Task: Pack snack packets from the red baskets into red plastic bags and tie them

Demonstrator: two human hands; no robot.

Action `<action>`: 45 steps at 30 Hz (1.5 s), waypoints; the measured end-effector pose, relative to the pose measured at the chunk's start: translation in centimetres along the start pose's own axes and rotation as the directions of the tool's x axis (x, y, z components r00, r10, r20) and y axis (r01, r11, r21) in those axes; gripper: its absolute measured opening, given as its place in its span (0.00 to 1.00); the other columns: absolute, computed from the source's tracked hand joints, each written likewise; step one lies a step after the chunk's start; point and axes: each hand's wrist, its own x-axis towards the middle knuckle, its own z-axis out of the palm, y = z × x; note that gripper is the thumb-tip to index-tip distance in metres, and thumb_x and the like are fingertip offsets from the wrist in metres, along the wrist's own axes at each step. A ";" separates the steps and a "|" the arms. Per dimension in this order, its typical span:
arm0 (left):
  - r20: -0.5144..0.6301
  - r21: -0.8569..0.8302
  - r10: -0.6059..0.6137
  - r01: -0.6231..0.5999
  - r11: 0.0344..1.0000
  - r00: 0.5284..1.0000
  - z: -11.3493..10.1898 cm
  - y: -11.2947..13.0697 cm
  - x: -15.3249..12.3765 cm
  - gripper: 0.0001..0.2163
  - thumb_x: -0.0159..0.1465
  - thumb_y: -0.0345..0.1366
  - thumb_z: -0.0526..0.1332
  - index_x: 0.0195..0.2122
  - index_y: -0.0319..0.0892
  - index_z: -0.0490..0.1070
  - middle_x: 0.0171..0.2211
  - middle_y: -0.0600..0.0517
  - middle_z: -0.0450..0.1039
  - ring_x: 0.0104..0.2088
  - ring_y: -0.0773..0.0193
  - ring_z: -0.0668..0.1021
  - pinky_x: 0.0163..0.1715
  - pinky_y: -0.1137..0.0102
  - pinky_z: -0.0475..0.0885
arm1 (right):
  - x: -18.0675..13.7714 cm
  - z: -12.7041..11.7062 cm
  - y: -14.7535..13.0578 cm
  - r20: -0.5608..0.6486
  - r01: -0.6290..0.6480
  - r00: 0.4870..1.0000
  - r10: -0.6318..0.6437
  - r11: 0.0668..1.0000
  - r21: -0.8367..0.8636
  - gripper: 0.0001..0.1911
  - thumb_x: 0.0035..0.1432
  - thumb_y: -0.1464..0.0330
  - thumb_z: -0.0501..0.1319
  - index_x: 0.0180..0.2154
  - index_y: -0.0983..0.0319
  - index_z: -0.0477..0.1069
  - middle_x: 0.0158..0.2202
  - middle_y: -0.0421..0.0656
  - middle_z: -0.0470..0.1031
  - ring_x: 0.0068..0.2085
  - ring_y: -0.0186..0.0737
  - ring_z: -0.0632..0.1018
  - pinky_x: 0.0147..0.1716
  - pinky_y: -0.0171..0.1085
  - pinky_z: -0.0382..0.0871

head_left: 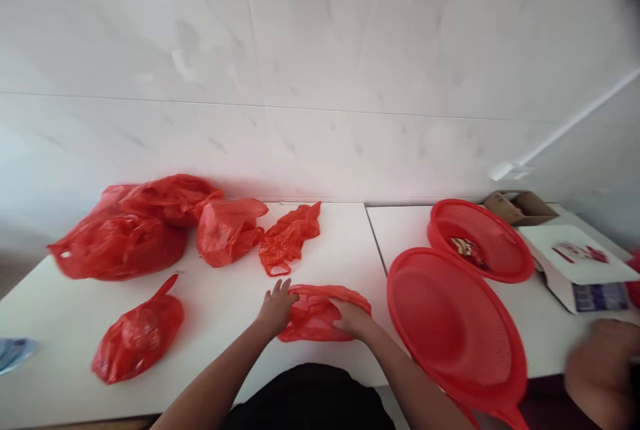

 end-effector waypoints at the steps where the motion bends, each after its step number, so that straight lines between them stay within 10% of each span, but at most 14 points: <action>1: -0.001 -0.097 0.010 -0.010 0.995 1.000 -0.2 0.2 0.0 0.24 0.49 0.20 0.56 0.46 0.48 0.71 0.63 0.46 0.58 0.61 0.49 0.65 0.53 0.56 0.65 | -0.4 -0.3 -0.2 -0.035 0.041 0.999 -0.040 0.998 0.043 0.31 0.50 0.70 0.61 0.57 0.52 0.66 0.57 0.41 0.72 0.56 0.43 0.73 0.54 0.38 0.64; 7: -0.084 -0.488 -0.049 0.002 0.873 0.995 -1.0 1.5 0.1 0.21 0.50 0.23 0.55 0.45 0.45 0.68 0.48 0.48 0.70 0.47 0.59 0.76 0.49 0.66 0.68 | -3.1 -1.9 0.1 -0.377 0.293 0.909 -0.178 0.917 0.272 0.19 0.55 0.69 0.56 0.49 0.55 0.73 0.51 0.41 0.76 0.51 0.39 0.75 0.52 0.39 0.67; 13: -0.107 -0.578 -0.253 0.147 0.802 0.961 -1.2 1.4 -0.4 0.21 0.54 0.32 0.57 0.51 0.44 0.63 0.54 0.45 0.69 0.53 0.54 0.73 0.53 0.62 0.66 | -5.4 -4.4 5.1 -0.624 0.106 0.774 0.105 0.950 0.292 0.17 0.58 0.65 0.52 0.46 0.59 0.72 0.48 0.47 0.74 0.47 0.43 0.75 0.47 0.41 0.69; 21: -0.181 -0.679 -0.299 0.100 0.727 0.937 0.4 1.6 -1.5 0.35 0.55 0.46 0.61 0.62 0.42 0.55 0.56 0.42 0.64 0.57 0.49 0.69 0.56 0.57 0.64 | -5.7 -1.8 9.4 -0.585 -0.106 0.782 0.216 0.971 0.216 0.35 0.52 0.64 0.57 0.62 0.62 0.55 0.59 0.53 0.62 0.59 0.52 0.66 0.54 0.47 0.66; 29: -0.192 -0.746 -0.322 0.076 0.662 0.927 0.4 1.7 -2.8 0.34 0.52 0.37 0.63 0.62 0.43 0.58 0.57 0.42 0.60 0.57 0.52 0.69 0.57 0.58 0.63 | -4.6 -1.2 7.7 -0.766 0.004 0.642 0.006 1.000 0.011 0.27 0.58 0.65 0.54 0.59 0.59 0.60 0.63 0.52 0.57 0.63 0.55 0.60 0.60 0.55 0.58; 36: -0.259 -0.542 -0.227 0.053 0.839 0.939 1.0 1.0 -3.0 0.34 0.50 0.19 0.55 0.59 0.48 0.63 0.64 0.45 0.53 0.60 0.55 0.66 0.58 0.60 0.63 | -1.0 0.2 0.8 -0.553 0.395 0.743 -0.378 0.914 -0.093 0.19 0.60 0.71 0.50 0.50 0.56 0.72 0.55 0.48 0.70 0.58 0.47 0.68 0.58 0.51 0.62; 40: -0.390 -0.203 -0.019 -0.066 0.977 0.921 0.6 0.9 -3.4 0.32 0.55 0.17 0.50 0.58 0.50 0.65 0.67 0.46 0.50 0.63 0.48 0.61 0.59 0.52 0.59 | 2.4 2.6 -0.1 -0.364 0.168 0.912 -0.187 0.982 -0.083 0.21 0.56 0.71 0.56 0.52 0.58 0.71 0.58 0.50 0.67 0.58 0.52 0.69 0.57 0.51 0.62; 45: -0.307 -0.138 0.284 -0.338 0.931 0.908 1.4 2.2 -2.3 0.22 0.63 0.25 0.51 0.55 0.50 0.69 0.61 0.45 0.63 0.60 0.49 0.66 0.58 0.53 0.60 | 4.2 5.1 0.9 -0.256 0.056 0.964 -0.067 0.997 -0.047 0.37 0.36 0.74 0.68 0.52 0.57 0.71 0.59 0.53 0.66 0.58 0.61 0.68 0.52 0.53 0.64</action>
